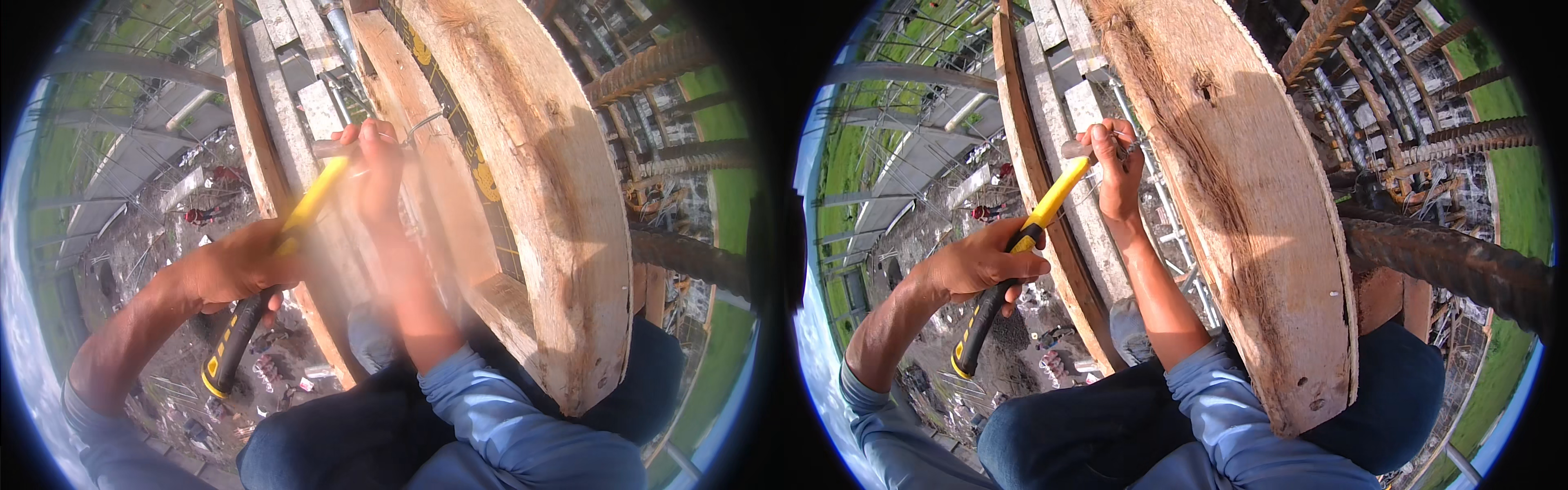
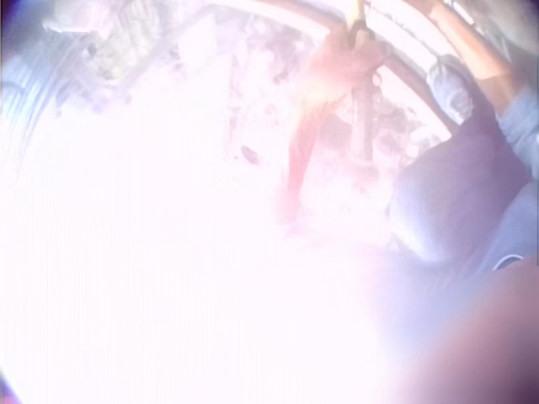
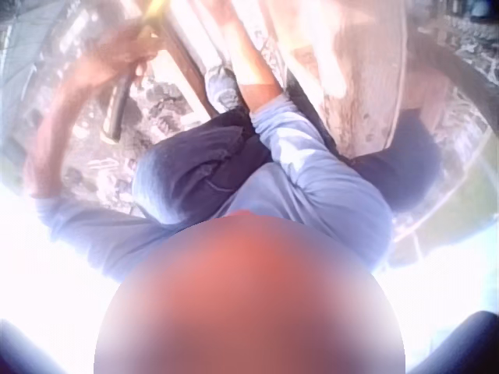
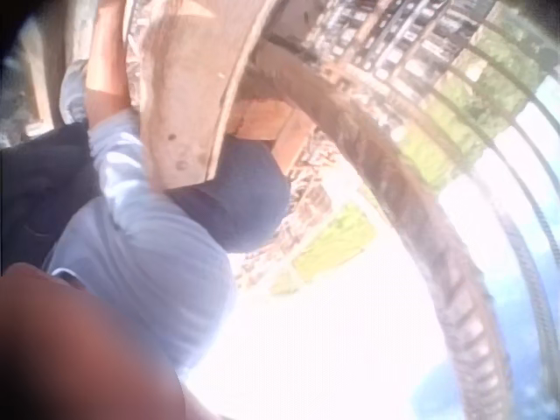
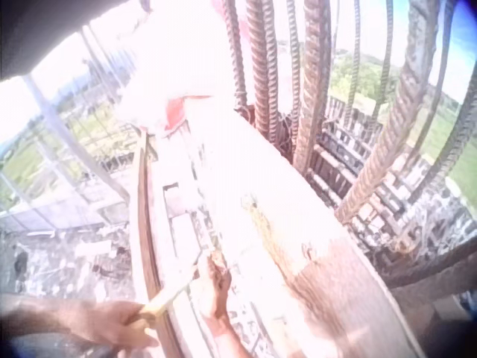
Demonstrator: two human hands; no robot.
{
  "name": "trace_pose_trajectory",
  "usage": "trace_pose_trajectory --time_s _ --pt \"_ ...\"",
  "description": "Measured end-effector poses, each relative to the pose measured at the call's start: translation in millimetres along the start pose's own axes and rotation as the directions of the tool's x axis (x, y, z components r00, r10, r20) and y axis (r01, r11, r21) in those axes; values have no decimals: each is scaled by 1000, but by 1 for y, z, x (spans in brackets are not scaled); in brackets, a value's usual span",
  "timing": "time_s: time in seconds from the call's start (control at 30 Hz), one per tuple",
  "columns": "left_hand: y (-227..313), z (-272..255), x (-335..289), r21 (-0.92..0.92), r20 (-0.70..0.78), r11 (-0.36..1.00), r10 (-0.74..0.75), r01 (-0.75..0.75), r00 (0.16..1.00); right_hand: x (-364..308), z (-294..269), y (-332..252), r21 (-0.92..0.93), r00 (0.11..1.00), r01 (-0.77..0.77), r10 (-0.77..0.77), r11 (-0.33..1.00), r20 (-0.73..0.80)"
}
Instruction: The person repeatedly strikes a curved wooden formwork panel with a yellow-handled hammer while positioned on scaffolding. The person adjusts position and continues hammering different sections of the formwork.
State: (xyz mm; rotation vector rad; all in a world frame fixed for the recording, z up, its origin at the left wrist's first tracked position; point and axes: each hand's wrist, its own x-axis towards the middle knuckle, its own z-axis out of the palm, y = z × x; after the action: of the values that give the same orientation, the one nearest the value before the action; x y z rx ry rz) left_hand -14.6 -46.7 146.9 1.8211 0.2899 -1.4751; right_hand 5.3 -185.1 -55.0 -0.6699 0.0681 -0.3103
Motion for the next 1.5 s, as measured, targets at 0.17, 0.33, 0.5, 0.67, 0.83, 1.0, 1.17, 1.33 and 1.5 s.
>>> trace_pose_trajectory --time_s 0.17,0.33,0.5,0.67,0.83,1.0,1.17,1.33,1.5 --pt "39 -37 -10 965 -161 -74 587 251 794 -18 2 -20 -407 987 -14 -53 913 -151" --pt "49 -49 2 633 426 -580 814 513 394 -27 19 -51 -402 939 -293 182 868 -291" --pt "61 -95 47 907 153 -321 854 273 497 -51 5 -64 -332 935 -280 178 901 -307" --pt "-22 -97 95 960 98 64 835 -273 541 -72 -25 -22 -255 982 -103 58 962 -179" --pt "-71 -21 126 423 -171 782 564 -458 808 -76 -28 5 -65 994 -111 112 992 14" --pt "-77 80 106 -585 -62 783 219 -213 974 -27 -40 -17 86 938 -257 227 963 264" --pt "-60 89 59 -873 466 370 434 319 771 7 -14 -7 458 919 -264 77 849 386" --pt "-39 109 39 -919 334 334 372 211 866 17 0 -6 603 897 -303 7 738 442" --pt "-37 97 20 -596 -364 718 157 -360 918 15 4 -12 525 953 -255 119 812 279"
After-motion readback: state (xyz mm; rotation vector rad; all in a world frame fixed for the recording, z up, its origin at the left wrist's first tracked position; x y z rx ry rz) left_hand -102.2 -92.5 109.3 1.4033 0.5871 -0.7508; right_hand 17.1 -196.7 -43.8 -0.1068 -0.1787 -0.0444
